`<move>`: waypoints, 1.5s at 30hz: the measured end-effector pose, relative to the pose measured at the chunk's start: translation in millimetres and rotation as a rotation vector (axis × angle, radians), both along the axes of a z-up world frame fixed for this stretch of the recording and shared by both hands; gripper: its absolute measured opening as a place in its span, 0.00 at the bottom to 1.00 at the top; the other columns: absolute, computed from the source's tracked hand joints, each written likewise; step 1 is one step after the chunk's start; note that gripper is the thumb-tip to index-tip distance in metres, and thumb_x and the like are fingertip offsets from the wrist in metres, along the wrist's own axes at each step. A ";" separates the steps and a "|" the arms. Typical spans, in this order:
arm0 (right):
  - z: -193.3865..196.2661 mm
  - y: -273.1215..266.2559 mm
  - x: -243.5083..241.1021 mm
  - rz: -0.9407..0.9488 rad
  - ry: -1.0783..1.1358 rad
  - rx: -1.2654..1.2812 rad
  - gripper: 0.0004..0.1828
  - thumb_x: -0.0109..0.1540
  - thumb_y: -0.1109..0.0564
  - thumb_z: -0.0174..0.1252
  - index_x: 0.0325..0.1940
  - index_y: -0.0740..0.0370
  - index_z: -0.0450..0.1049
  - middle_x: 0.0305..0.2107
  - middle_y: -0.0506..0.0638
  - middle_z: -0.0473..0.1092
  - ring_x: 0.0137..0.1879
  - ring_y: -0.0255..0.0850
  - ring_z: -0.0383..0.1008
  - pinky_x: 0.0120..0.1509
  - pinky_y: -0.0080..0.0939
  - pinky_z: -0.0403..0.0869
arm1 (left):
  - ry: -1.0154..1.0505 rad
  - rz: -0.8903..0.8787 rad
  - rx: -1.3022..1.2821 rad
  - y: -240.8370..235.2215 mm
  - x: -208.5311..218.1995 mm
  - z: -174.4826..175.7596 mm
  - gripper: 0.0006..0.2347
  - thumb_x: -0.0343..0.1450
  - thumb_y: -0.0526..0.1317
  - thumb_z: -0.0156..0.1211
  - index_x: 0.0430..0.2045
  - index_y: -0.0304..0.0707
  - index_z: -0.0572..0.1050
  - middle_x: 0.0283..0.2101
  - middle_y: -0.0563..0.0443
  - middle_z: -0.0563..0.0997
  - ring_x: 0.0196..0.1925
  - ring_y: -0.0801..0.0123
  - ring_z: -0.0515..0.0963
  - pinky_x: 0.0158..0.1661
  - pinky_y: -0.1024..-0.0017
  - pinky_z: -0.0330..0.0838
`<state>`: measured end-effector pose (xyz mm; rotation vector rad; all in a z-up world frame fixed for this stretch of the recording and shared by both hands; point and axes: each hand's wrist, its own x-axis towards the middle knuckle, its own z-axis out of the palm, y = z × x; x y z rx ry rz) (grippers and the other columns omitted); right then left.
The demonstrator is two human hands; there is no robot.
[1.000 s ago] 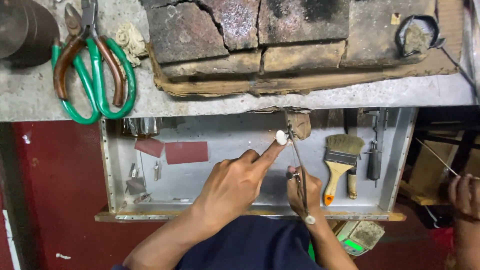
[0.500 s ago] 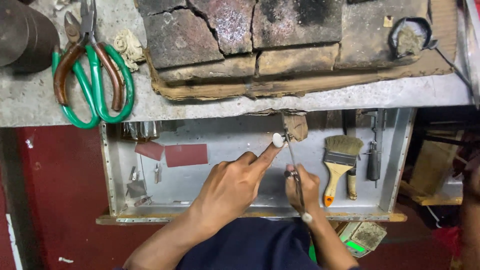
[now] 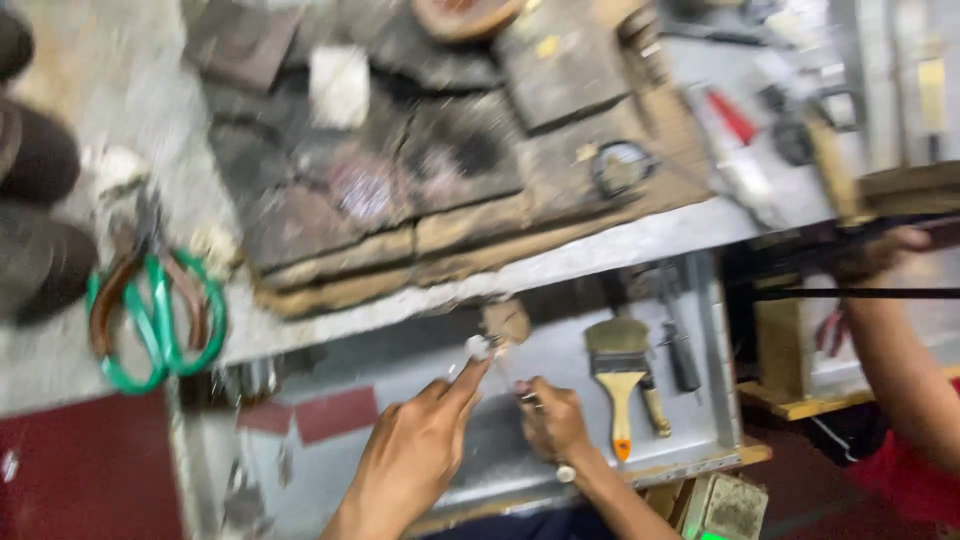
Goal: The person holds a small metal piece with pliers and uses a jeweler's saw to cut or shape it. They then rub the piece against a white polishing wheel attached to a hand tool, repeatedly rotating the piece to treat different surfaces.
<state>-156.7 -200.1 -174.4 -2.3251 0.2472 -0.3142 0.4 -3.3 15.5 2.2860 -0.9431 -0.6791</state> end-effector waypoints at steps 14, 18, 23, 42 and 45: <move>2.1 -7.8 10.7 0.029 -0.068 0.074 0.26 0.73 0.35 0.39 0.33 0.55 0.65 0.19 0.44 0.70 0.18 0.36 0.69 0.20 0.40 0.67 | -0.004 0.206 0.041 -10.7 -9.1 -37.5 0.26 0.69 0.42 0.64 0.63 0.76 0.71 0.27 0.52 0.84 0.25 0.67 0.86 0.29 0.75 0.65; 34.7 -2.5 53.9 0.077 -0.114 0.123 0.14 0.70 0.47 0.47 0.39 0.58 0.68 0.19 0.48 0.64 0.21 0.40 0.63 0.26 0.43 0.62 | -0.044 0.160 0.148 -9.0 -14.0 -37.1 0.28 0.73 0.49 0.58 0.69 0.88 0.59 0.25 0.59 0.77 0.21 0.69 0.79 0.27 0.66 0.71; -3.0 -4.0 10.1 0.051 -0.236 -0.021 0.19 0.73 0.47 0.45 0.41 0.62 0.73 0.22 0.49 0.73 0.22 0.43 0.75 0.25 0.44 0.75 | -0.076 0.224 0.043 -13.8 -10.7 -22.1 0.27 0.70 0.45 0.61 0.66 0.83 0.67 0.21 0.57 0.76 0.18 0.74 0.74 0.26 0.78 0.69; 17.3 -0.7 15.1 0.003 0.003 0.064 0.05 0.62 0.62 0.47 0.36 0.59 0.70 0.14 0.44 0.62 0.17 0.35 0.59 0.26 0.39 0.63 | -0.003 0.013 0.007 1.1 0.1 0.9 0.26 0.75 0.37 0.51 0.72 0.55 0.60 0.32 0.46 0.77 0.19 0.34 0.76 0.21 0.42 0.70; 37.9 0.8 53.1 0.086 -0.130 0.012 0.15 0.67 0.54 0.43 0.44 0.63 0.73 0.15 0.47 0.61 0.16 0.40 0.59 0.25 0.42 0.61 | 0.002 -0.013 0.018 2.9 0.6 0.2 0.28 0.75 0.34 0.52 0.74 0.54 0.57 0.32 0.45 0.77 0.19 0.38 0.76 0.21 0.44 0.71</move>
